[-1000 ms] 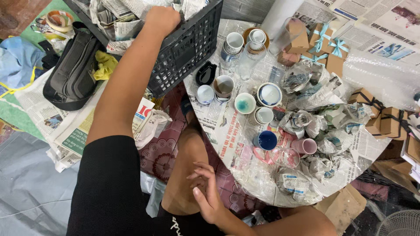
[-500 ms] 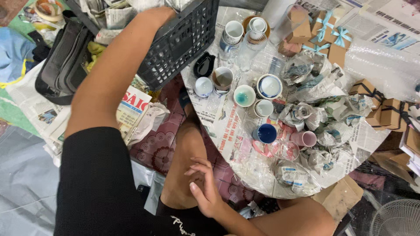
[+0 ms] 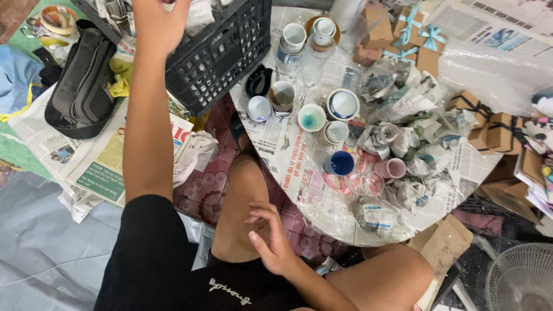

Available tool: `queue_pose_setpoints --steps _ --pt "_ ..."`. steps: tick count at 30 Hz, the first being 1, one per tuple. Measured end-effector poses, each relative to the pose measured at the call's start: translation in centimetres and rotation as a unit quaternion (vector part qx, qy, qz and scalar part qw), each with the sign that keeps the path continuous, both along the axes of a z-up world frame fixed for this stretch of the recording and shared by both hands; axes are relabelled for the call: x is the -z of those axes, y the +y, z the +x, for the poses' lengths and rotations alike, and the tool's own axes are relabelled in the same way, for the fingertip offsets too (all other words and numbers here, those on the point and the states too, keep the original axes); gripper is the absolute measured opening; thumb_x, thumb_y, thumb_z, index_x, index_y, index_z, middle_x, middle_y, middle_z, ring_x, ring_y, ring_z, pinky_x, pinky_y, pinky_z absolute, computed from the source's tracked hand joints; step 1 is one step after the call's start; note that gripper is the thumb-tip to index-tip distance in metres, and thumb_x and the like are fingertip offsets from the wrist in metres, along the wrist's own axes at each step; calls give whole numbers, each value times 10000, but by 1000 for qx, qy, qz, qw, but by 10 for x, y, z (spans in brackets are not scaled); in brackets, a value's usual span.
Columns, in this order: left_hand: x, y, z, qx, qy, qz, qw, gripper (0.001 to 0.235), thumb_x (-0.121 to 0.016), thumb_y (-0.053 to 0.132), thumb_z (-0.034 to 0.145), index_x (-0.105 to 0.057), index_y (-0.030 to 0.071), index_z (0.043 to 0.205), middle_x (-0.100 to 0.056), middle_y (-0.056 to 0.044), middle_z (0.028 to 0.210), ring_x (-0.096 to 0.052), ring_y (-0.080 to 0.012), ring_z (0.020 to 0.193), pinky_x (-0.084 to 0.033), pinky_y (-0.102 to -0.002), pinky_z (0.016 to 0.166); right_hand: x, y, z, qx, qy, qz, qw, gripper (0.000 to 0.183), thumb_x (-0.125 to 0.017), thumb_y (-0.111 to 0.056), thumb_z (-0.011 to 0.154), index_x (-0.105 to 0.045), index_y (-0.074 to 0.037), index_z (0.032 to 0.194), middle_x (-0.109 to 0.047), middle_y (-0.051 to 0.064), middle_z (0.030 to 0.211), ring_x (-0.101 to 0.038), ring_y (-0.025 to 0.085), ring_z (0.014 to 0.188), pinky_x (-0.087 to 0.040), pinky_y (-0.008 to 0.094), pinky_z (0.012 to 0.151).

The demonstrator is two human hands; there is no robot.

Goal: The person sits on the floor and wraps small cups in newspaper. They pick up a cup, place it on a newspaper sheet, fold the paper around it, and place the wrapped bundle into a black crate. This process is repeated for multiple cups.

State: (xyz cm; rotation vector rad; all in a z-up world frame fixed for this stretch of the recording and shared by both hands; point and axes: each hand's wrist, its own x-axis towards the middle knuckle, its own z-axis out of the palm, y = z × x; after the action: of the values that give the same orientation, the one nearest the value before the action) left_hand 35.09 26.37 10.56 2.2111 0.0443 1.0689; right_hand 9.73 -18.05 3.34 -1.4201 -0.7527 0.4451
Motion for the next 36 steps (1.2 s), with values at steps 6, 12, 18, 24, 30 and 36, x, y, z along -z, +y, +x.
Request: queue_pose_setpoints --steps 6,12,18,24,30,36 --pt "-10 -164 -112 148 -135 -125 972 124 -698 75 1037 -689 -4 1133 -679 -93 1171 -650 -173 1037 -522 -279 950 13 -42 21 58 -35 -69 995 422 -611 -55 997 -493 -34 1402 -559 136 1276 -597 205 1119 -505 350 980" --pt "55 -334 -190 457 175 -203 848 317 -673 165 998 -657 41 1289 -727 -76 1169 -693 -123 1046 -538 -271 933 38 -108 59 120 -40 -120 985 609 -608 -104 1004 -323 -27 1536 -543 114 1329 -579 174 1121 -502 331 959" --pt "56 -387 -178 335 86 -204 916 319 -706 93 929 -621 23 1228 -651 -99 1094 -633 -136 907 -493 -245 708 17 -140 101 204 -18 -95 974 224 -744 -115 958 -698 -2 1146 -712 37 937 -661 58 797 -553 247 688" --pt "60 -402 -129 369 113 -138 912 372 -839 262 897 -570 28 1002 -569 -11 777 -555 -82 679 -459 -252 602 16 -167 130 386 -183 -142 893 275 -881 -107 810 -624 -11 793 -612 27 674 -516 63 577 -423 264 523" --pt "121 -412 -132 466 273 -215 814 346 -757 296 896 -640 8 1047 -643 -13 771 -604 -56 654 -480 -246 553 29 -168 100 352 -172 -234 890 395 -898 -114 762 -514 -37 706 -517 63 617 -478 147 534 -395 309 510" --pt "123 -407 -123 552 272 -174 769 226 -698 216 983 -648 -3 956 -641 -90 803 -615 -166 692 -490 -317 661 6 -166 97 302 -140 -264 905 435 -884 -116 792 -470 -51 675 -477 56 610 -464 166 543 -382 326 521"
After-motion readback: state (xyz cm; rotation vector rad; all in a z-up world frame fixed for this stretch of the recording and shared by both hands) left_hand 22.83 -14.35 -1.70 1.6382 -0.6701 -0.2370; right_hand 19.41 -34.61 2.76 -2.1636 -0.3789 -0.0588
